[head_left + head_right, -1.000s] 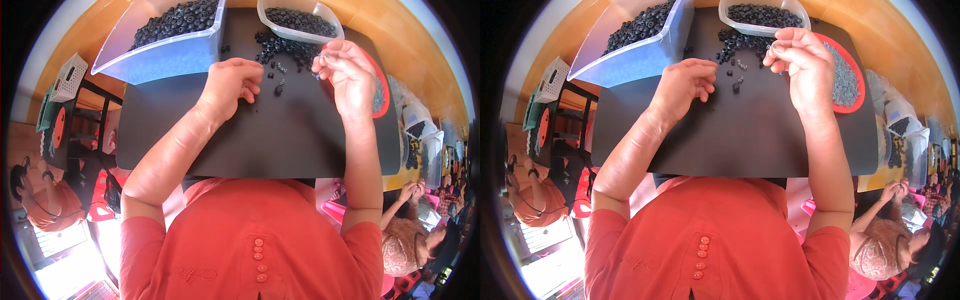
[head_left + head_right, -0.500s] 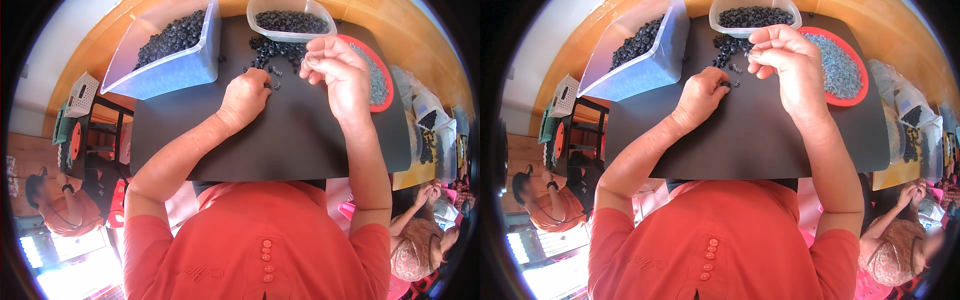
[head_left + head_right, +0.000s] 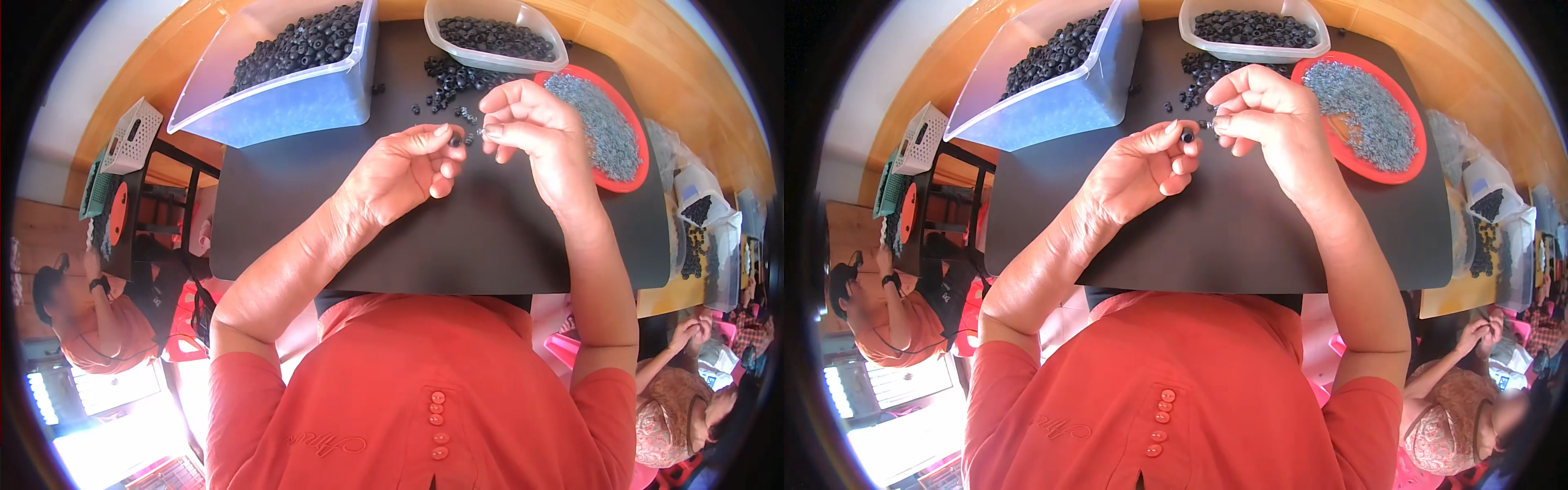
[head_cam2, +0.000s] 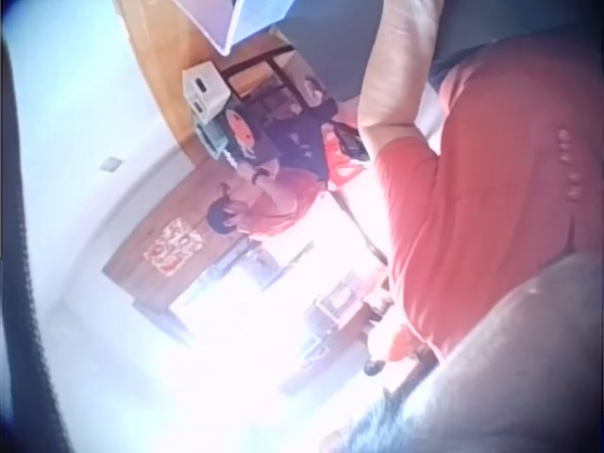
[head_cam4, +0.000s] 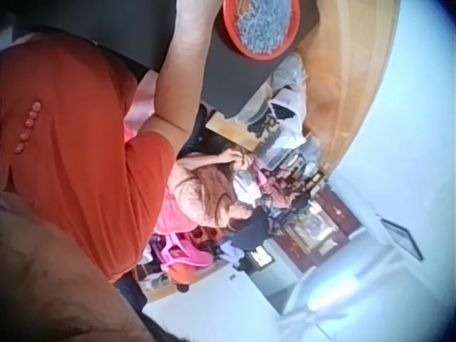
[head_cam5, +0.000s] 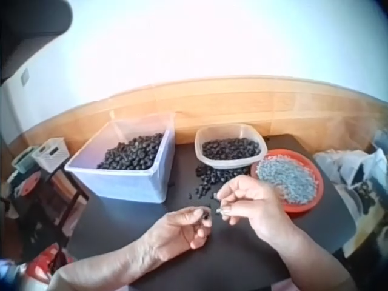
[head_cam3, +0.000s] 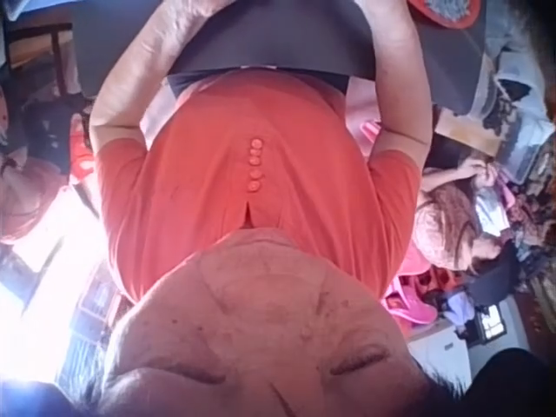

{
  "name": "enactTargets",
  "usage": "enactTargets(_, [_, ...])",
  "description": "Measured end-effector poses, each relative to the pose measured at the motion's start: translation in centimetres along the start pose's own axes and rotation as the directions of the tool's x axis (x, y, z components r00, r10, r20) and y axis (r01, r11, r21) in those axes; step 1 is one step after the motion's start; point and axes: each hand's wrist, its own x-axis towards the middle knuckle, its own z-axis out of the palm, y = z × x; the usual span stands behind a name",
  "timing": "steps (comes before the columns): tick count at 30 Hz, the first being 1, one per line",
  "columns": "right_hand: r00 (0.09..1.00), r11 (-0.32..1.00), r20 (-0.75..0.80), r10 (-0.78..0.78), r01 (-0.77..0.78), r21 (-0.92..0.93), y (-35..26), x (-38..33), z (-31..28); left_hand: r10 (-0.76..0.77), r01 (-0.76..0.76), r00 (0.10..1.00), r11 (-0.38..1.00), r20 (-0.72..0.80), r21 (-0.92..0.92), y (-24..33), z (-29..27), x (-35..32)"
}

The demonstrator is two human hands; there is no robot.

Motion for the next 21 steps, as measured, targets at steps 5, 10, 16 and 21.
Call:
enactTargets(5, [1.0, 1.0, -0.001, 0.001, -0.001, -0.01, 0.0, 0.0, 0.3, 0.025, -0.019, 0.997, 0.997, 0.078, -0.072, -0.4, -0.6, -0.1])
enactTargets(10, [1.0, 0.999, 0.012, 0.014, -0.013, -0.049, 0.4, 0.0, 0.8, 0.039, -0.04, 0.999, 0.997, -0.022, -0.067, -0.8, -0.4, -0.1])
enactTargets(16, [1.0, 0.996, -0.002, 0.018, -0.018, -0.082, 0.6, 0.1, 1.3, 0.04, -0.043, 0.997, 0.998, -0.058, -0.055, -1.1, -0.1, -0.1])
enactTargets(21, [0.999, 0.995, 0.026, 0.036, -0.033, -0.098, 0.7, 0.1, 1.6, 0.022, -0.016, 0.997, 0.997, 0.075, -0.081, -1.2, -1.2, 0.1])
